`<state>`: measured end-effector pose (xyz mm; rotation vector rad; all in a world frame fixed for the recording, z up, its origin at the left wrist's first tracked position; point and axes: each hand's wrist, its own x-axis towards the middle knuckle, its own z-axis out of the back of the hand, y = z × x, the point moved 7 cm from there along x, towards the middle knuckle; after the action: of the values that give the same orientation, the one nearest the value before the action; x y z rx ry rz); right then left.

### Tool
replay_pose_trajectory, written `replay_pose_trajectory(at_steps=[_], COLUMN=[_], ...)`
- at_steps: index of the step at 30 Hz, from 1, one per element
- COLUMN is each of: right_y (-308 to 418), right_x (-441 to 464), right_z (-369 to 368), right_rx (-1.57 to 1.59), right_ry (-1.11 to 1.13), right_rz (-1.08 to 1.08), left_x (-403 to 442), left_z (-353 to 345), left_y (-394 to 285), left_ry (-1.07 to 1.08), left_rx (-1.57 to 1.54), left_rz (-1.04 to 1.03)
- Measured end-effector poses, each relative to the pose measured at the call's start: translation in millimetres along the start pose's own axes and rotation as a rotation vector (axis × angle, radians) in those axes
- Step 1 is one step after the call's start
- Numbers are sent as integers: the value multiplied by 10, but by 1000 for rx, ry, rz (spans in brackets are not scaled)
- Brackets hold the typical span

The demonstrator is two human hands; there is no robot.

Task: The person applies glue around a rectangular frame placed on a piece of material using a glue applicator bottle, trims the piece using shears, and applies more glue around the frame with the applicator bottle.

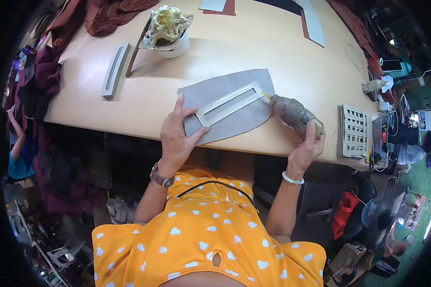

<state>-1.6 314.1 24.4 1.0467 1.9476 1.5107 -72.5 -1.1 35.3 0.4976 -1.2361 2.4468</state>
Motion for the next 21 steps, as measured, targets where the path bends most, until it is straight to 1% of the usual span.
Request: replay_pose_trajectory(at_steps=[4,7,10,13,15,17,19,21], right_y=[-39,-16,-18,16,40,29,20,45], right_x=[44,27,17,-60,-166,-290,-423,-591], right_z=[57,43,43,-10,-98,-172,-226,-318], right_rx=[-45,-107,-129,-198,-186,-200,-241,-226], right_ry=[-6,-34,-12,35,72,116,168,198], right_rz=[78,104,111,149,140,133,132,94], left_x=[-10,-2,-4,1,6,18,23,23], left_z=[-9,-7,-16,-27,-22,1,10,16], left_y=[-3,-9,4,23,19,15,15,19], left_ry=[27,37,41,57,60,49,23,16], left_rx=[19,17,17,-8,-45,-89,-64,-65], left_rz=[14,39,51,87,102,98,47,43])
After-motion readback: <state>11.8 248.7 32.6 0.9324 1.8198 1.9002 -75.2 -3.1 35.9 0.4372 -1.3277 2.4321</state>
